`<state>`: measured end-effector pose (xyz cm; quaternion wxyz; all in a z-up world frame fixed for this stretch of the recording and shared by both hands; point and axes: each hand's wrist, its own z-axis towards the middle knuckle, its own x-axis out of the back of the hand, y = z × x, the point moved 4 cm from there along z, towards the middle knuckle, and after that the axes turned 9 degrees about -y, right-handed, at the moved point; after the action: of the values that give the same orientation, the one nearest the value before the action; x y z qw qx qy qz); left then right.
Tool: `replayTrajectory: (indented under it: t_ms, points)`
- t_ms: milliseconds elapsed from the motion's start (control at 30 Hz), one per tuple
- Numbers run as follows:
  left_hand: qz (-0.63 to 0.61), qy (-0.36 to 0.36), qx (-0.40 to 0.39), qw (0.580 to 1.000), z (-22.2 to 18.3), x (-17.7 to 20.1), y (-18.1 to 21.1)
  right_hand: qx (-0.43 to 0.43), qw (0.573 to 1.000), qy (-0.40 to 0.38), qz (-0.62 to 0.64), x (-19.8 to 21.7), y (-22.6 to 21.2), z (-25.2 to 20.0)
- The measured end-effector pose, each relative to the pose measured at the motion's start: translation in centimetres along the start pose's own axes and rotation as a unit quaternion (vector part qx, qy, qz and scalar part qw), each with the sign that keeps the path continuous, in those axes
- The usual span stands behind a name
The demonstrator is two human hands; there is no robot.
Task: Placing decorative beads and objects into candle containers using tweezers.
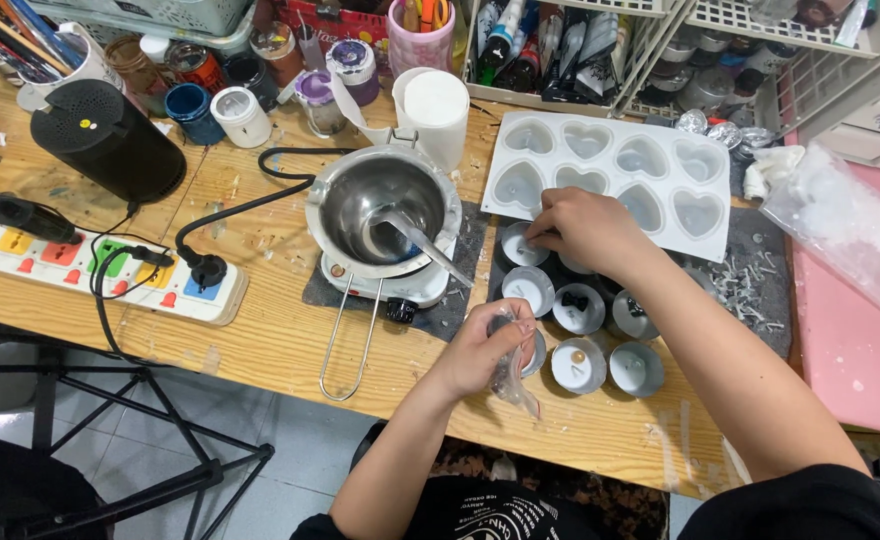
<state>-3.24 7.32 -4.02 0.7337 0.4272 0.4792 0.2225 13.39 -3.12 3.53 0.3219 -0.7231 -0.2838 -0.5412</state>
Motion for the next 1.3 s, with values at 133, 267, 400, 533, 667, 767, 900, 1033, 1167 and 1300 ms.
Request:
replayTrajectory:
  t_ms: [133,267,400,533,667,767,900,1033,1167,1300]
  points:
    - [0.006,0.000,-0.001,1.000,-0.01,0.12,-0.17,-0.002,1.000,0.011,-0.012,0.51,-0.76,-0.09]
    - [0.000,0.003,-0.004,1.000,0.00,0.11,-0.12,-0.002,1.000,0.028,-0.010,0.68,-0.99,-0.15]
    - [0.016,0.008,-0.004,1.000,0.01,0.11,0.02,-0.006,1.000,0.022,-0.018,0.33,-0.89,-0.04]
    - [0.034,0.016,0.008,0.999,0.07,-0.02,0.46,-0.009,1.000,0.022,-0.002,0.40,-0.73,-0.13]
    - [0.044,0.014,0.000,0.999,0.07,-0.09,0.57,-0.001,0.999,0.037,-0.010,0.62,-0.64,-0.30]
    - [0.041,0.017,0.001,0.999,0.06,-0.04,0.47,-0.013,0.999,0.025,-0.017,0.57,-0.71,-0.25]
    - [0.038,0.017,0.000,0.999,0.03,0.05,0.36,-0.008,0.999,0.030,-0.014,0.32,-0.82,-0.12]
    - [0.027,0.017,0.001,0.999,0.07,0.02,0.38,-0.013,1.000,0.027,0.001,0.42,-0.67,-0.01]
    - [0.033,0.015,0.004,0.999,0.04,-0.05,0.45,-0.026,0.999,0.020,0.002,0.47,-0.68,-0.08]
    - [0.033,0.014,0.002,0.999,0.04,-0.10,0.46,-0.026,0.999,0.022,-0.006,0.17,-0.59,-0.02]
